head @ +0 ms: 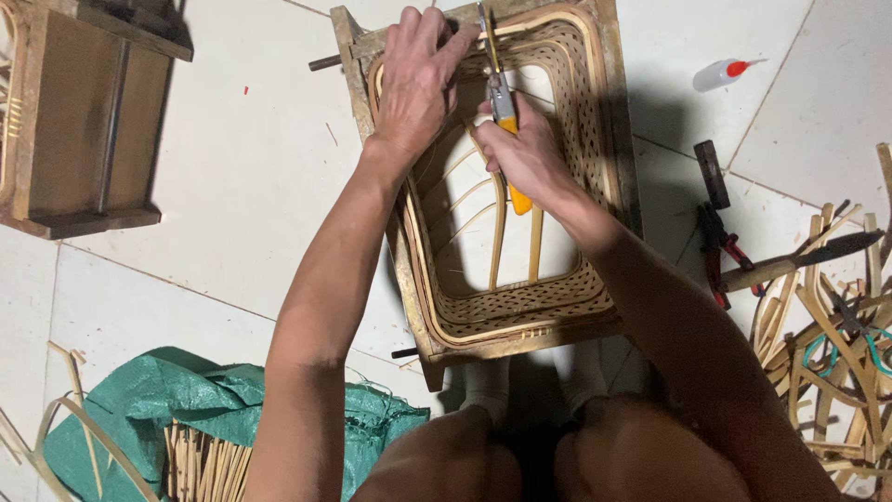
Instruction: The person assembles a rectangular bamboo basket frame by applying glue to the joints and inserting bamboo strips into slots. They use a hammer to tap the strips into place and adjust the frame alignment throughout the process.
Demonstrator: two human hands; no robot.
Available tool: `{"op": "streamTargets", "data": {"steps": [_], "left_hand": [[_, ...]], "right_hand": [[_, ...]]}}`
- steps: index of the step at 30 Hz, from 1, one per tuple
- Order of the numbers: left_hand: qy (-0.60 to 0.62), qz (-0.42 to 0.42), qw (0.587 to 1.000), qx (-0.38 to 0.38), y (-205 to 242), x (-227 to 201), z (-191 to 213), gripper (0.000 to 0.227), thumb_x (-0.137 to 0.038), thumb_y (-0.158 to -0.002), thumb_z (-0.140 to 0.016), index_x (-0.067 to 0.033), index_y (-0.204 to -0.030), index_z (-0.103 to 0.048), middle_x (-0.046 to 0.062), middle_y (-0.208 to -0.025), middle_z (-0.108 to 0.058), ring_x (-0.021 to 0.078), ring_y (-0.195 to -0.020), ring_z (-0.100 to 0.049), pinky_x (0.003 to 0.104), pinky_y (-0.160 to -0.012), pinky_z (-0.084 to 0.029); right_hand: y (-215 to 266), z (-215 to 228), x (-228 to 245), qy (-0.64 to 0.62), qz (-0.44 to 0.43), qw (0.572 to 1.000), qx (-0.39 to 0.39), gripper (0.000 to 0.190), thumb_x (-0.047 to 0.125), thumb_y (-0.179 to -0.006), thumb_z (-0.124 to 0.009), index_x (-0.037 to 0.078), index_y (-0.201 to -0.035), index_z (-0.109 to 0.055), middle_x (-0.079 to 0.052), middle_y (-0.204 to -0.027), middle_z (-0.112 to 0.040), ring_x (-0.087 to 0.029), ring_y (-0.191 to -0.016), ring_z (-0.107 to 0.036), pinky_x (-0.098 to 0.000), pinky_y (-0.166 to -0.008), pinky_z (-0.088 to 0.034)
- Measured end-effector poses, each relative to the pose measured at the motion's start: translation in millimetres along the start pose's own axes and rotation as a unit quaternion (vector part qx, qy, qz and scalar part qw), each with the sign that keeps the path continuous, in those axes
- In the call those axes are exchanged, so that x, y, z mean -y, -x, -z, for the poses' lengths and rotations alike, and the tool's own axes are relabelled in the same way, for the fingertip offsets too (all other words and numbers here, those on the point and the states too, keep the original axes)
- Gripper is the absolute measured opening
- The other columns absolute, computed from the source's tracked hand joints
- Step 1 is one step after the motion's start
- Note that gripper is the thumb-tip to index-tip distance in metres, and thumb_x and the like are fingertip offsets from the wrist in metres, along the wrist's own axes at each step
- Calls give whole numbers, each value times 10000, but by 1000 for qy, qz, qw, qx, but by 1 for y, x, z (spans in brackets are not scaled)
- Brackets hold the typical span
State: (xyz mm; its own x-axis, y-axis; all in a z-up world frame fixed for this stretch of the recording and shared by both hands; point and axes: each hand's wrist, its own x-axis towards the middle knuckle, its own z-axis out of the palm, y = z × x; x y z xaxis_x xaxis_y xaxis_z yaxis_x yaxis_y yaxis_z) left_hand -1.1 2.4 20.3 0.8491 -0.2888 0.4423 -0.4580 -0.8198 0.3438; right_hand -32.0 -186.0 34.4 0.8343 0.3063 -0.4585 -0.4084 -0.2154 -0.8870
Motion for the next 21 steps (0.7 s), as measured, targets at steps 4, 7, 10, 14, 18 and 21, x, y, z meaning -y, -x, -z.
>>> {"op": "streamTargets", "data": {"steps": [4,7,10,14,18,21], "left_hand": [[-25,-11,1000,1,0,0,-3,586,41,-721,-770,-39,-1295,-687,108,-1092,-538,297,-1032,-495,446,-899,-430],[-19,-8,1000,4,2,-1,0,567,31,-748,-783,-22,-1303,-687,109,-1067,-526,300,-1023,-495,452,-891,-434],[-33,-9,999,11,1,-3,-1,527,68,-791,-763,-44,-1302,-699,97,-1039,-517,290,-1013,-490,441,-894,-447],[-83,-15,996,6,6,1,-7,595,135,-849,-656,-108,-1391,-690,63,-1038,-536,252,-989,-488,428,-889,-460],[-146,-55,987,41,8,4,-6,726,191,-849,-554,-166,-1469,-674,83,-1039,-527,258,-1003,-485,436,-900,-473],[-167,-71,983,23,6,4,-6,728,182,-830,-551,-212,-1422,-708,81,-1076,-552,253,-1041,-498,428,-923,-484]], "right_hand": [[0,-4,0,30,-24,999,-29,104,135,-901,-585,64,-964,-544,-4,-679,-524,-118,-530,-519,-320,-458,-473],[2,-13,-1,1,-39,999,-36,99,141,-917,-569,57,-930,-517,-7,-639,-500,-122,-474,-497,-311,-400,-462],[16,2,-4,-47,-20,999,-16,98,144,-934,-567,58,-945,-520,-13,-644,-507,-121,-488,-517,-294,-419,-482],[71,100,-27,-217,124,965,85,465,90,-908,-577,54,-1369,-527,-28,-1051,-651,-124,-756,-617,-289,-622,-534],[119,228,-67,326,98,917,-207,549,274,-1005,-707,53,-1457,-485,-163,-1247,-622,-302,-1080,-654,-437,-891,-550],[131,288,-104,512,-103,813,-259,773,474,-893,-834,3,-1424,-528,-264,-1245,-616,-431,-1166,-606,-556,-990,-495]]}}
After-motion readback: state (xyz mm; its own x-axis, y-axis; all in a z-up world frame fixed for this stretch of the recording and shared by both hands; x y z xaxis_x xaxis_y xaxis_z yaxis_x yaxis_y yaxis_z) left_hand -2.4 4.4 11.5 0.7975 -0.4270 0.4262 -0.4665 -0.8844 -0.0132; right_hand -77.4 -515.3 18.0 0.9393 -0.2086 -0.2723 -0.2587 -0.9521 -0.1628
